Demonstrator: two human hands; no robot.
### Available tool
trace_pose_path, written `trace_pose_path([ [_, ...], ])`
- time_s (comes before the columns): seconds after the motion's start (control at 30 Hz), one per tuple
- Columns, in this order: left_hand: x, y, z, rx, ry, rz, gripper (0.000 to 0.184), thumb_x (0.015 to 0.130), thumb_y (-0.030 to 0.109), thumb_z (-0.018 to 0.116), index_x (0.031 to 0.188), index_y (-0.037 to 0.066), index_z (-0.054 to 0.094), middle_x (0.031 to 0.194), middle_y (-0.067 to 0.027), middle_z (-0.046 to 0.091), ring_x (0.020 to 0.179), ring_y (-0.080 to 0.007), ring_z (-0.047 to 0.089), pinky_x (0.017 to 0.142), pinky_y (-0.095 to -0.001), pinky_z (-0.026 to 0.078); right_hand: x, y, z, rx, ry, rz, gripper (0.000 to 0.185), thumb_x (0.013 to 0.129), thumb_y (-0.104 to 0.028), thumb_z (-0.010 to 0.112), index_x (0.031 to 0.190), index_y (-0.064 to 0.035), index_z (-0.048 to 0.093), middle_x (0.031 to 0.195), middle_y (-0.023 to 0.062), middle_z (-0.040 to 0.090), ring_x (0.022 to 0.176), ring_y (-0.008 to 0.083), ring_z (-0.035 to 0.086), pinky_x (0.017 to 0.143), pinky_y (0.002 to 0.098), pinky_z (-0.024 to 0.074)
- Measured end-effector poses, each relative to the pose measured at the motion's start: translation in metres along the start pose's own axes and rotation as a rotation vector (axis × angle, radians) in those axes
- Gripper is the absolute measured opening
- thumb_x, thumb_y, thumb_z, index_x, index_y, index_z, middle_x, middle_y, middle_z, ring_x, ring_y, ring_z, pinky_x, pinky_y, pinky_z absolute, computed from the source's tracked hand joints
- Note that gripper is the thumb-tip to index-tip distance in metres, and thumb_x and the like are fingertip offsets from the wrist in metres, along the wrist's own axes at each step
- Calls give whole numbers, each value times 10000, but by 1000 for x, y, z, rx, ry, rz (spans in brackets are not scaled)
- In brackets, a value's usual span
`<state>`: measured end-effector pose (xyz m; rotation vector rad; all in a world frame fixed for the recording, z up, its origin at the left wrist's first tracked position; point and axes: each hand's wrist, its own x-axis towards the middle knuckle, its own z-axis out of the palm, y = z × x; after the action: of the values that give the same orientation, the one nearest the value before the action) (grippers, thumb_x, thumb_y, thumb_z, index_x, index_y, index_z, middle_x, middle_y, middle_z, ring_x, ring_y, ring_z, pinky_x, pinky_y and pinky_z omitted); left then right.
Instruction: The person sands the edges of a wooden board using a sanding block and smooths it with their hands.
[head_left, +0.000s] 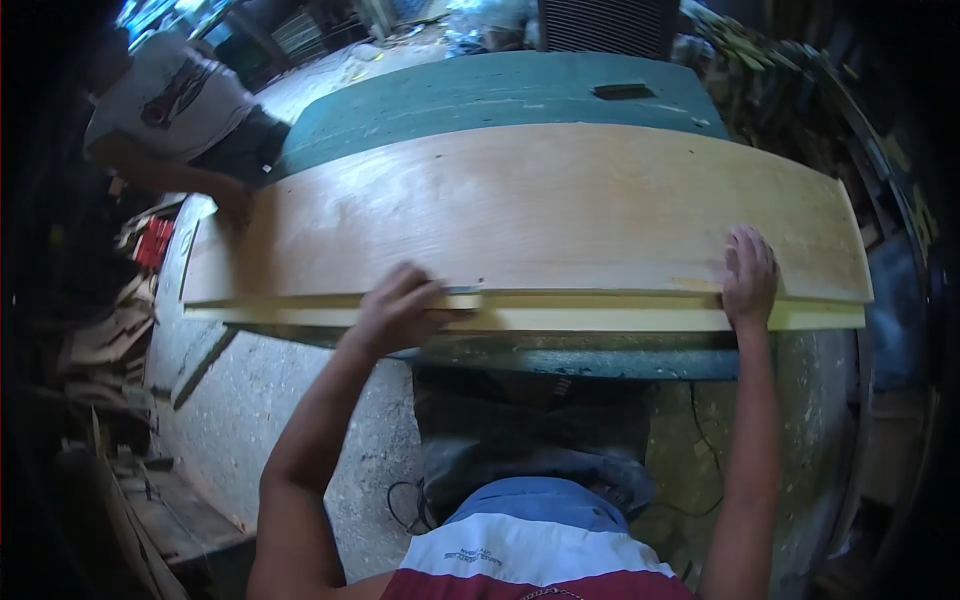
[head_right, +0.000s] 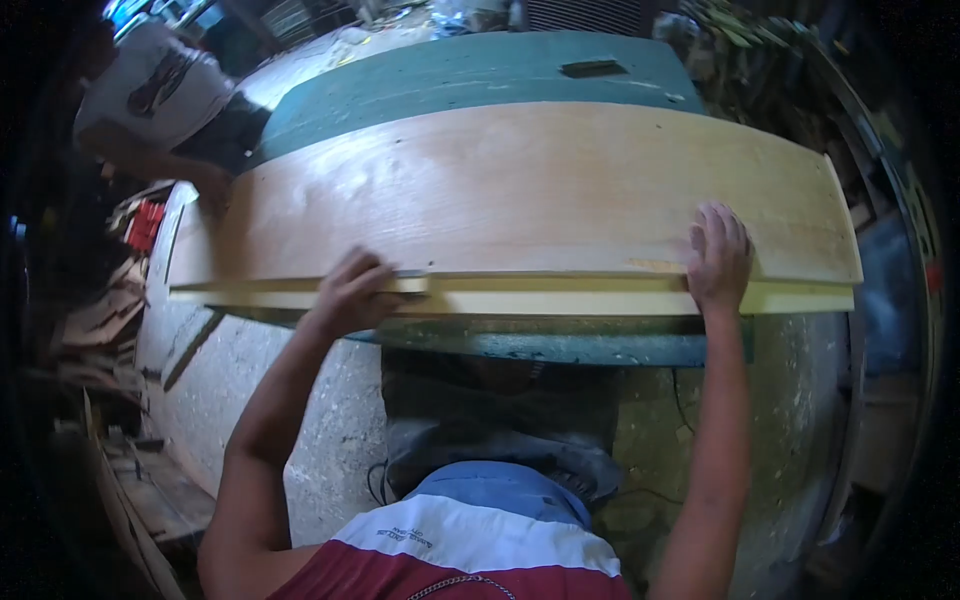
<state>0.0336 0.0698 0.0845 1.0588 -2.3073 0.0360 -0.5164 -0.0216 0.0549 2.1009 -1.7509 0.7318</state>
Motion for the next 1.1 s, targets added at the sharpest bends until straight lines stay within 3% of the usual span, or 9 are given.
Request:
trace_pose_path([
  [0.07, 35, 33, 26, -33, 22, 54, 526, 645, 145, 875, 1138, 60, 712, 956, -126, 629, 883, -316, 638, 731, -441, 566, -1, 3, 2, -24, -28, 58, 392, 1066, -341, 516, 1329, -88, 658, 1422, 142, 631, 1361, 353, 546, 1157, 486, 390],
  [0.2, 99, 105, 114, 24, 80, 119, 352, 801, 194, 728, 1119, 46, 694, 1104, -132, 618, 1109, -322, 591, 961, -473, 490, -1, 7, 1, -9, -35, 41, 405, 1085, -354, 490, 1346, -92, 653, 1447, 134, 617, 1371, 341, 542, 1160, 478, 391],
  [0.37, 138, 146, 134, -11, -78, 42, 316, 833, 258, 701, 1098, 86, 685, 1136, -95, 612, 1126, -264, 578, 920, -424, 461, -1, 15, 1, 3, -82, 57, 434, 1118, -369, 437, 1386, -93, 638, 1469, 130, 609, 1392, 334, 532, 1183, 468, 379],
  [0.57, 12, 28, 44, 199, 107, -98, 272, 793, 418, 835, 889, 175, 758, 974, 11, 688, 958, -185, 663, 881, -475, 450, -3, 22, 4, 51, -106, 57, 447, 1117, -372, 436, 1396, -82, 631, 1479, 139, 603, 1410, 337, 520, 1195, 464, 372],
  [0.7, -92, -59, -76, 405, 42, -290, 357, 663, 294, 908, 975, 170, 786, 997, -22, 725, 1021, -250, 689, 951, -477, 476, -4, 13, 2, -9, -76, 53, 428, 1100, -359, 478, 1370, -68, 639, 1465, 148, 608, 1386, 348, 532, 1168, 471, 394],
  [0.83, -131, -79, -86, 446, 146, -371, 415, 649, 226, 901, 1032, 122, 781, 1010, -77, 715, 991, -294, 673, 943, -466, 496, -2, 11, 2, -48, -52, 35, 403, 1077, -335, 526, 1341, -56, 645, 1445, 154, 615, 1360, 361, 543, 1141, 477, 412],
  [0.97, -45, 1, -4, 189, 125, -146, 290, 767, 209, 780, 1035, 101, 771, 997, -73, 686, 958, -285, 652, 892, -467, 512, -2, 14, 1, -49, -78, 9, 402, 1069, -317, 540, 1361, -57, 632, 1444, 158, 612, 1359, 364, 543, 1142, 476, 412],
  [1.03, 3, 53, 44, 29, 270, -166, 244, 794, 224, 758, 1005, 104, 780, 976, -61, 655, 1003, -282, 639, 920, -470, 497, -3, 20, 4, -7, -85, 36, 402, 1062, -288, 550, 1378, -50, 623, 1460, 159, 603, 1368, 365, 537, 1155, 469, 407],
  [1.1, 30, 91, 67, 107, 173, -165, 277, 808, 225, 753, 1064, 121, 777, 1066, -60, 633, 1080, -277, 610, 926, -449, 488, -3, 26, 6, 11, -88, 11, 405, 1061, -276, 552, 1389, -46, 616, 1468, 160, 598, 1374, 363, 534, 1164, 466, 402],
])
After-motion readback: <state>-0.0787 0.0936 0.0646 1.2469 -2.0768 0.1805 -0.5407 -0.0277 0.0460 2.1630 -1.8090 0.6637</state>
